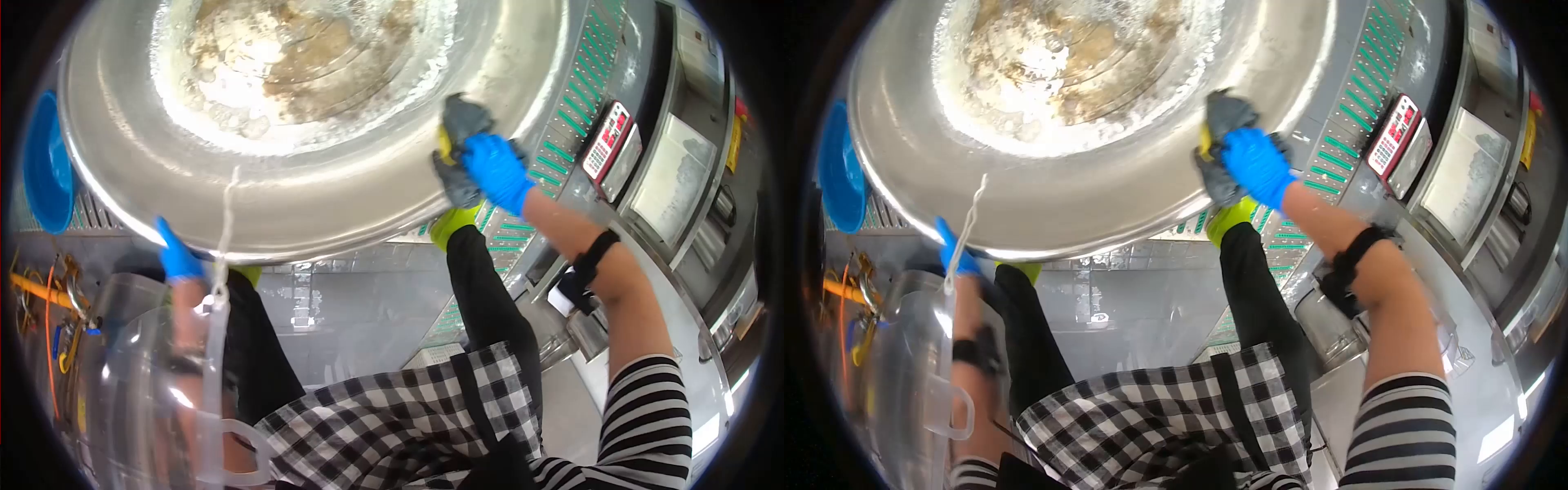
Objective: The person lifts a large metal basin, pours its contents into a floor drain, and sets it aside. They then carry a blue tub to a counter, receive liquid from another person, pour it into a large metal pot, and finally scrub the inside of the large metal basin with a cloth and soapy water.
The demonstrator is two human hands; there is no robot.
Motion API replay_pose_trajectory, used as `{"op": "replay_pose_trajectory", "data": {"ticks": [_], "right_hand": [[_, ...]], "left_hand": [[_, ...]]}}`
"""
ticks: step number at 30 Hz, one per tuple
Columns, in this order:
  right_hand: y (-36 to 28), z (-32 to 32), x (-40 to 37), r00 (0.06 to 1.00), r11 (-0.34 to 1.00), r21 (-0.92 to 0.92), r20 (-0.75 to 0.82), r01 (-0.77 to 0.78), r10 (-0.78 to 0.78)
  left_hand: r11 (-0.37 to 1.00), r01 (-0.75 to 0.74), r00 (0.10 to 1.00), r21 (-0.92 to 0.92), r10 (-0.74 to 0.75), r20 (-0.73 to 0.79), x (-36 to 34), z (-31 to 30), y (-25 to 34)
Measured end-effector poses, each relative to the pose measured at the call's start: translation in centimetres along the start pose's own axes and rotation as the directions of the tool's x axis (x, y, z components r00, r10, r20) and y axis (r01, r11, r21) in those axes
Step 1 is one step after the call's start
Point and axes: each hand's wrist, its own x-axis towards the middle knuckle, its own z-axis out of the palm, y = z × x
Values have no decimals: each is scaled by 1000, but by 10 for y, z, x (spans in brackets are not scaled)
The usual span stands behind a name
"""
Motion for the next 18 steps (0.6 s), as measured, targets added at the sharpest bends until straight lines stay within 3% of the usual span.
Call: {"op": "replay_pose_trajectory", "data": {"ticks": [1,2,4,6,7,8,10,11,12,13,14,15,16,17,18], "right_hand": [[-12,5,0,991,990,12,-4,137,-137],[-33,1,4,987,983,98,-24,158,-156],[-77,19,7,984,975,132,-32,177,-174],[-128,26,14,990,988,60,11,139,-140],[-146,22,17,991,992,19,34,128,-128],[-160,24,18,991,992,11,16,129,-130],[-170,25,20,992,992,12,-17,128,-128],[-165,24,17,988,988,50,-61,144,-141],[-156,22,13,983,983,87,-104,162,-153],[-140,21,10,985,983,67,-38,170,-168],[-118,19,7,983,983,45,27,180,-182],[-93,14,6,983,982,40,-25,185,-184],[-71,6,6,994,993,-51,33,103,-101],[-45,-4,10,999,999,-41,48,1,1],[-14,-1,11,995,993,-111,84,-50,60]], "left_hand": [[980,3,986,-199,30,164,-20,10,-50],[937,178,950,-301,-84,302,-41,24,-98],[849,318,933,-422,-202,298,-108,81,-155],[800,352,932,-486,-254,258,-127,107,-155],[862,329,932,-385,-363,-17,-121,108,-138],[903,334,861,-269,-409,-302,-112,103,-128],[962,211,953,-176,-243,-182,-79,57,-115],[959,2,973,-283,-67,-219,-46,36,-118],[984,-146,985,-98,136,-103,41,-29,-155],[944,-294,954,150,299,-12,44,-58,-128],[999,11,976,47,0,-218,11,-27,-62],[993,-47,988,110,63,-139,25,-43,-36],[974,-58,982,218,94,-161,46,-56,-10],[986,-97,986,136,113,-121,49,-51,21],[981,-61,994,185,76,-73,71,-61,47]]}}
